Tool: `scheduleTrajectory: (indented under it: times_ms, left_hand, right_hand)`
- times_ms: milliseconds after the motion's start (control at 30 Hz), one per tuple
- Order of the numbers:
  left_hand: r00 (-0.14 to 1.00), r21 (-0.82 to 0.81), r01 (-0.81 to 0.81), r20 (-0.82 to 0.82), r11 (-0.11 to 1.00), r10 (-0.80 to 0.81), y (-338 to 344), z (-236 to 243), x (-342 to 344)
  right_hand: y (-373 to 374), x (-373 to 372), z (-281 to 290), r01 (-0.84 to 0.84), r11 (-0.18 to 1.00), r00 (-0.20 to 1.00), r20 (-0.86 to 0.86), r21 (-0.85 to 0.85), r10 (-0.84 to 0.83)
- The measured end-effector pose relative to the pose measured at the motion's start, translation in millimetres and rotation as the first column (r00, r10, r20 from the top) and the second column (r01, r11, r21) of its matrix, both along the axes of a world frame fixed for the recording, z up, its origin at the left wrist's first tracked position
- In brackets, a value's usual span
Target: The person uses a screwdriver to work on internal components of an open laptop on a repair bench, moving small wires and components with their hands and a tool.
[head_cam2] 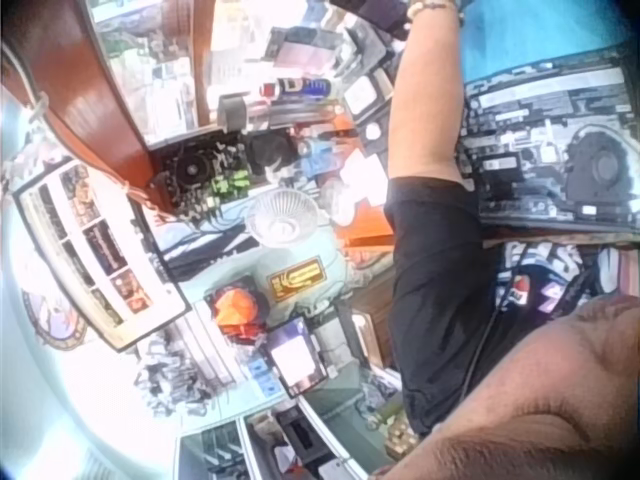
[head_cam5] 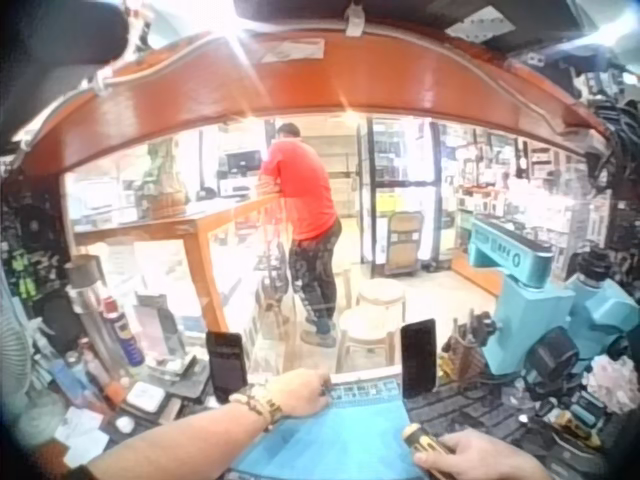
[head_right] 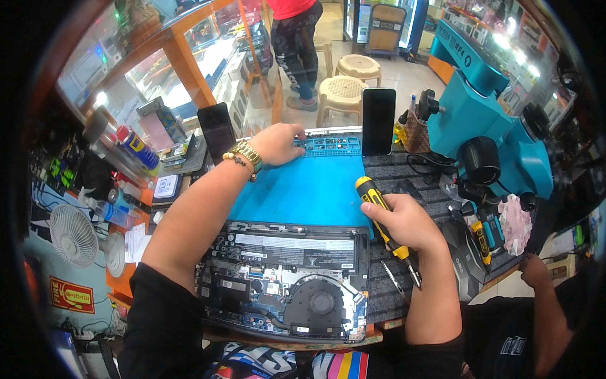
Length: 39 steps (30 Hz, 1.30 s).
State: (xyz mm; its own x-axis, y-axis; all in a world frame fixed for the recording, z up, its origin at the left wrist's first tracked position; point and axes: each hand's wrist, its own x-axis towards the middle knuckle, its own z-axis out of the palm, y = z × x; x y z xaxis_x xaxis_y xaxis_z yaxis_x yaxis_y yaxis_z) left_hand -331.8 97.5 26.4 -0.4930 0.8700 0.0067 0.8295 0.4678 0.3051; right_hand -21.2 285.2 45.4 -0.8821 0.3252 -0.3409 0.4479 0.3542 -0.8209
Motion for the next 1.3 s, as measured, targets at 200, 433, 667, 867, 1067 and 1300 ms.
scheduleTrajectory:
  times_ms: [200, 433, 667, 867, 1067, 1300]
  left_hand:
    - [1.000, -0.003, -0.018, -0.010, 1.000, 0.018, -1, 3, 3]
    - [0.991, 0.035, -0.100, -0.088, 0.994, 0.102, -1, 17, 10]
    - [0.958, 0.114, -0.038, -0.279, 0.993, 0.069, 12, 4, 4]
    - [0.940, 0.017, -0.075, -0.334, 0.997, 0.077, 14, -3, -5]
    - [0.947, 0.038, 0.002, -0.321, 0.999, 0.010, 9, -9, -6]
    - [0.947, 0.054, 0.000, -0.321, 0.999, 0.017, 9, -4, -5]
  right_hand:
    - [1, 1, 0, -0.033, 0.999, 0.999, -0.006, -0.010, 0.033]
    - [5, 0, -6, -0.049, 0.998, 0.997, -0.062, 0.048, 0.052]
    - [-1, 0, 1, -0.040, 0.999, 0.996, -0.074, -0.004, 0.040]
    - [0, 0, 2, -0.049, 0.998, 0.997, -0.049, 0.026, 0.051]
    - [1, -1, -1, -0.058, 0.998, 0.998, -0.030, 0.015, 0.058]
    - [0, -1, 2, -0.037, 0.999, 0.999, -0.030, 0.034, 0.038]
